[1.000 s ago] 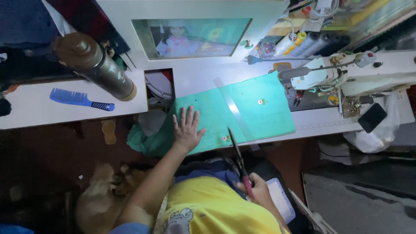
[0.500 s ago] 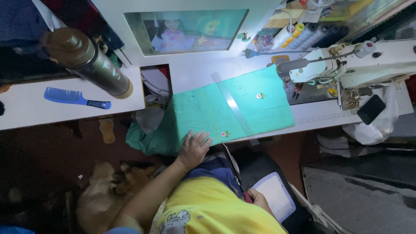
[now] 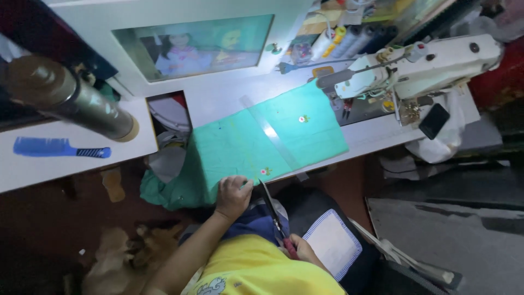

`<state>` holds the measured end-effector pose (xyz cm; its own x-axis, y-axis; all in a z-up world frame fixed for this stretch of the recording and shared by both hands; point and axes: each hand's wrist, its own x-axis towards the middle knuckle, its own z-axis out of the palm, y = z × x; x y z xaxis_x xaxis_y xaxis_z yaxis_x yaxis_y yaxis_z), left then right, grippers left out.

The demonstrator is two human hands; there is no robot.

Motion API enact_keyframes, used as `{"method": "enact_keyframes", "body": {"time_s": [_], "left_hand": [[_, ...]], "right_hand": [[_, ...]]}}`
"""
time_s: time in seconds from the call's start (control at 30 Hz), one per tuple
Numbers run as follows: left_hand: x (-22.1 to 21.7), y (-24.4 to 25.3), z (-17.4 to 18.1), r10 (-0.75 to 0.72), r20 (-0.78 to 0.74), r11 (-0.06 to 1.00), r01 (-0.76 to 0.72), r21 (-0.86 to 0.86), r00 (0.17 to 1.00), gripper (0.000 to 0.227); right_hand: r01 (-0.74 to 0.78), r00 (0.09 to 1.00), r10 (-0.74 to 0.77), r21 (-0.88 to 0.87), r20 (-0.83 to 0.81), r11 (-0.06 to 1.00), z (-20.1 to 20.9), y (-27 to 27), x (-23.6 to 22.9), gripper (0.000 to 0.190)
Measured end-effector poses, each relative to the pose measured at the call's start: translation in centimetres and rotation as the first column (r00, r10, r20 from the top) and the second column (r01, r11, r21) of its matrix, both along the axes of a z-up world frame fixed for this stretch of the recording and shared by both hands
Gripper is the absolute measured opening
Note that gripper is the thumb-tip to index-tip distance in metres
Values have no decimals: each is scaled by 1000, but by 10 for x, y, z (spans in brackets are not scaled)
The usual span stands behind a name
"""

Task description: Cutting a piece of green fabric with scissors and then sorting through various small fabric scraps on a work table next to a sewing machine.

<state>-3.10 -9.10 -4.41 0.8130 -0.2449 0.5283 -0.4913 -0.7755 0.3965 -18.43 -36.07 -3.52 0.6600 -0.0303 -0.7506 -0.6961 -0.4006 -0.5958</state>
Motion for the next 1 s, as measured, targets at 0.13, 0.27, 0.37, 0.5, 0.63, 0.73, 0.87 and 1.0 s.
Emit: {"method": "enact_keyframes", "body": {"time_s": [0.13,0.27,0.37,0.5,0.63,0.73,0.87,1.0], "left_hand": [[1,1,3,-11,14,1000,11,8,1000,15],[3,1,12,1,20,1000,-1,-8,1000,14],[2,3,14,17,-1,999,-17,-37,1000,13],[3,2,16,6,-16,998,-7,-67,1000,10],[3,1,16,21,19,998,-19,-58,1000,10],[4,-1,12,6,24,998,-4,-55,1000,10],[4,-3,13,10,60,999,-7,-45,998,7],[5,-2,15,-11,93,999,15,-49,996,8]], "right_hand": [[-24,998,22,-39,-51,999,5,8,6,27],[111,994,-112,195,-3,975,-13,11,4,30],[138,990,-143,264,0,954,-15,14,5,26],[95,995,-97,186,-1,978,-14,16,10,31],[91,995,-85,152,-50,984,-5,20,15,34],[179,984,-168,274,-66,945,-8,24,16,40],[262,963,-231,284,-139,923,11,37,23,33],[245,966,-215,255,-141,935,21,42,27,32]]}}
